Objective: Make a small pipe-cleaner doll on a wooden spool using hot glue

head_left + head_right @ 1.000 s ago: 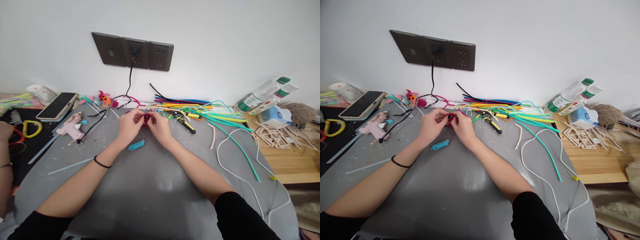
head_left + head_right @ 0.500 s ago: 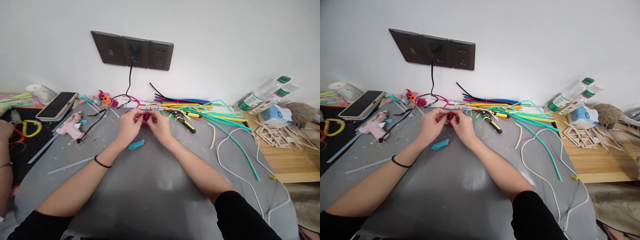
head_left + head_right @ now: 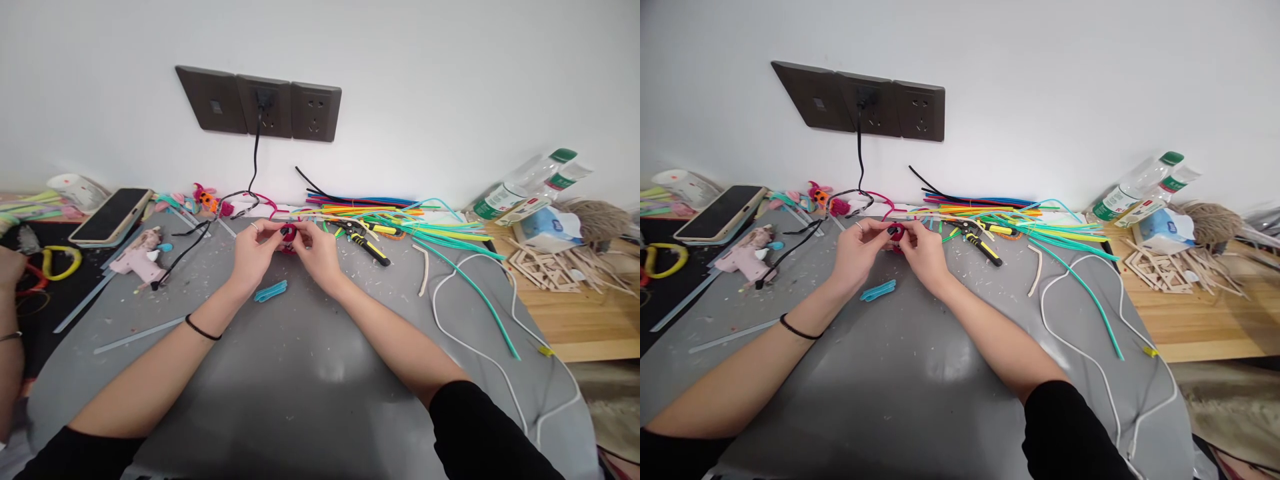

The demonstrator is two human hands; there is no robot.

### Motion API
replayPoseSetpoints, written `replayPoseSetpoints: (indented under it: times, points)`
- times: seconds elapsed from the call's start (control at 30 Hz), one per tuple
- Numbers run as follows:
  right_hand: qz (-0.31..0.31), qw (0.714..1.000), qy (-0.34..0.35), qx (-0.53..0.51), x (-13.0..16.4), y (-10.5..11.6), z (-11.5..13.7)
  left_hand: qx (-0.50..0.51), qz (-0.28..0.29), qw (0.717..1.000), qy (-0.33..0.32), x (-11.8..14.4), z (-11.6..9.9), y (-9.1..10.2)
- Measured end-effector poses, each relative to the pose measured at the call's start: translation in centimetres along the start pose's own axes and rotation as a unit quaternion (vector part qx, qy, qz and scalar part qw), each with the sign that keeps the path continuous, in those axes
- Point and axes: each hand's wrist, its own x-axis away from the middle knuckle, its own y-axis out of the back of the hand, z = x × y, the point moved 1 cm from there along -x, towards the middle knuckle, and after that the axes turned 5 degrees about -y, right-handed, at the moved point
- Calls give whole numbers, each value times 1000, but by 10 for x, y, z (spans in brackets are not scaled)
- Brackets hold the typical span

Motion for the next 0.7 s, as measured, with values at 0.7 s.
replayPoseSetpoints:
  times: [0.7]
  points:
    - [41, 987, 74, 138, -3, 5, -7, -286, 99, 944, -131, -2, -9, 7]
